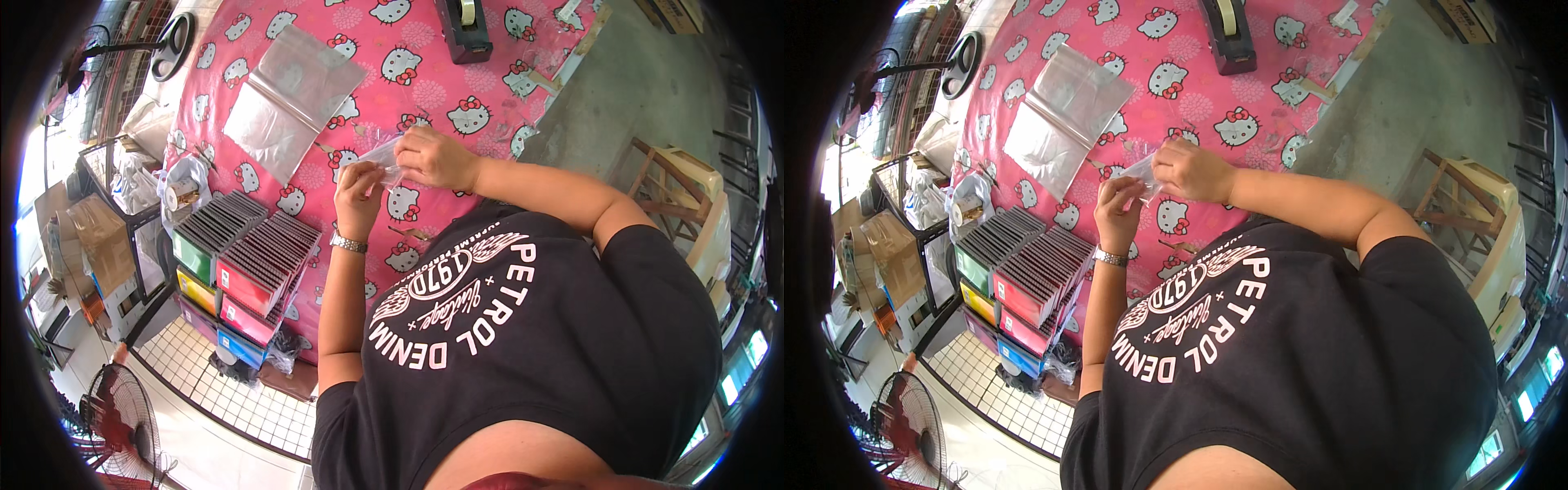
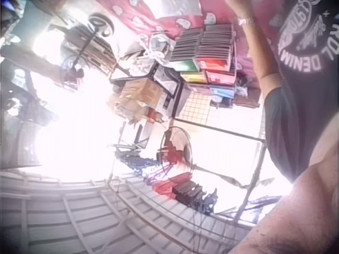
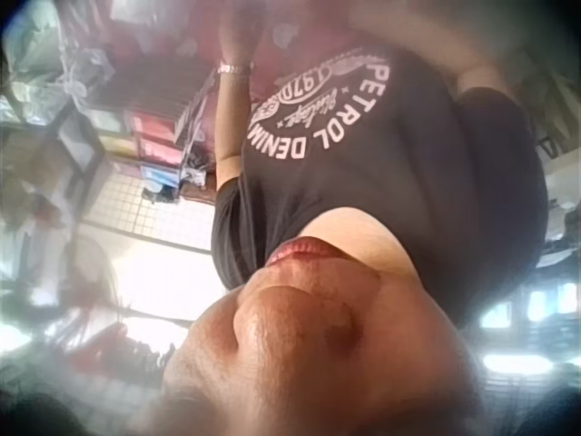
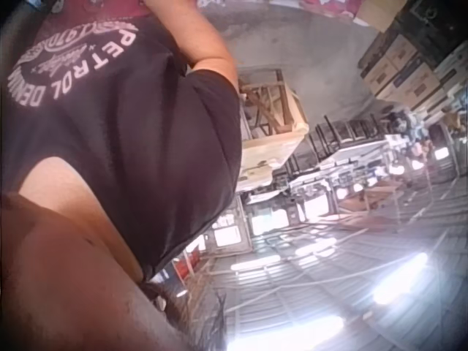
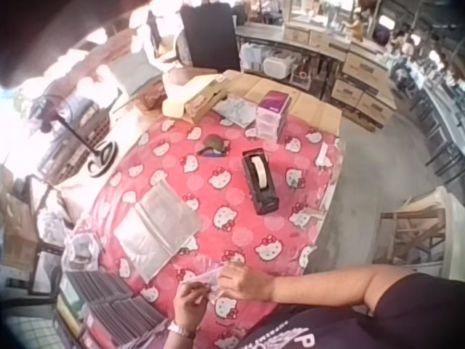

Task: The person places small notebooks into plastic bags and seals them using adhesive tape, then puts the packed notebooks into a cardboard box.

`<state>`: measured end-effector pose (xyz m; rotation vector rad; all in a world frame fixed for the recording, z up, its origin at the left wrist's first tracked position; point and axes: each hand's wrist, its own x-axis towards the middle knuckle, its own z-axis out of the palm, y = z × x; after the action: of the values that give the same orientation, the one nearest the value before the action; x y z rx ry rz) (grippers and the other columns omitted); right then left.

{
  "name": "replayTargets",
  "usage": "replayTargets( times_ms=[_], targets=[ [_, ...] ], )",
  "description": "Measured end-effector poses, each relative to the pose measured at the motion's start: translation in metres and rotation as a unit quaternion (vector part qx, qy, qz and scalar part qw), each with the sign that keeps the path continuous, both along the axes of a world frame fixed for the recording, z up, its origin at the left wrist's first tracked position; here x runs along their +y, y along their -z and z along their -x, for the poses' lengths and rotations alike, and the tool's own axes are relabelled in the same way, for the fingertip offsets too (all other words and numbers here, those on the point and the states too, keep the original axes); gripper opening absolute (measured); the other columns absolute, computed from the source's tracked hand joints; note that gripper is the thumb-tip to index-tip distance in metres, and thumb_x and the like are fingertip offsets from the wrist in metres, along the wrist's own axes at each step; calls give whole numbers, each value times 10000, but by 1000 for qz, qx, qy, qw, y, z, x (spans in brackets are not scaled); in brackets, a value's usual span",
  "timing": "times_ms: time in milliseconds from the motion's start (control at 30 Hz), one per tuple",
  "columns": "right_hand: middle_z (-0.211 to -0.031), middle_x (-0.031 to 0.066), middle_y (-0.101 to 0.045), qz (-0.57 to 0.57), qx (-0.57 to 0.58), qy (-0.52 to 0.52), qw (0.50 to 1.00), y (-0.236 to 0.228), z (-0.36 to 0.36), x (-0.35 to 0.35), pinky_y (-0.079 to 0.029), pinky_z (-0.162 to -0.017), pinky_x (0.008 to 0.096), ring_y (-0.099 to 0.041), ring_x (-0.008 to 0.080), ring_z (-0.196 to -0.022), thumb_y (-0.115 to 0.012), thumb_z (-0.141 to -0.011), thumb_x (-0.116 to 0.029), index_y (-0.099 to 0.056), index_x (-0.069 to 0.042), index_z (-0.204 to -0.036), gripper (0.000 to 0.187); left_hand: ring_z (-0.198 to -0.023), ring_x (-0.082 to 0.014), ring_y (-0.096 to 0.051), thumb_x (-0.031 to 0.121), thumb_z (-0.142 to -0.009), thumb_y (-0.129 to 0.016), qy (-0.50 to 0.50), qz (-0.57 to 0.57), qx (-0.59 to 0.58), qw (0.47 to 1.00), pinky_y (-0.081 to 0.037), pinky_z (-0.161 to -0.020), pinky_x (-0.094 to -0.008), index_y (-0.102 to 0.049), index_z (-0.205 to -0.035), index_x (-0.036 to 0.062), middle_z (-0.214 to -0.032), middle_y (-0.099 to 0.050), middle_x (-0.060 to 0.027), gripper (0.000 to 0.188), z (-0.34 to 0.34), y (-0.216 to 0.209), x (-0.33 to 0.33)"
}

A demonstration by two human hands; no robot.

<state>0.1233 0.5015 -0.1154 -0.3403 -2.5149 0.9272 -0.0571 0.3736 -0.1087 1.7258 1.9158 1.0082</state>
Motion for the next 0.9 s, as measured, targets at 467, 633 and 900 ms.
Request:
replayTargets(
  times_ms=[467,633,900],
  targets=[
    [-992,84,-619,105,87,466,874,37,-37,126,-428,-875,411,-551,271,-963,-684,-826,-264,-703,-93,-860,175,-1146,-262,-434,324,-606,-828,-154,224,48,961,-263,-974,-444,-700,-735,125,-1101,-593,-28,270,-8,-16,19],
    [-760,44,-614,488,67,453,743,59,-74,174,-495,-700,319,-561,141,-678,-665,-890,-233,-675,-25,-883,208,-1068,-228,-476,287,-598,-825,-114,228,91,963,-274,-955,-414,-701,-947,150,-982,-625,18,395,0,-22,33],
    [-800,3,-559,688,208,366,592,70,-80,89,-451,-598,252,-518,102,-644,-556,-943,-98,-570,-55,-910,57,-1038,-222,-483,297,-613,-829,-75,223,-11,972,-311,-968,-411,-734,-1008,181,-931,-629,30,423,20,-7,23]
  ],
)
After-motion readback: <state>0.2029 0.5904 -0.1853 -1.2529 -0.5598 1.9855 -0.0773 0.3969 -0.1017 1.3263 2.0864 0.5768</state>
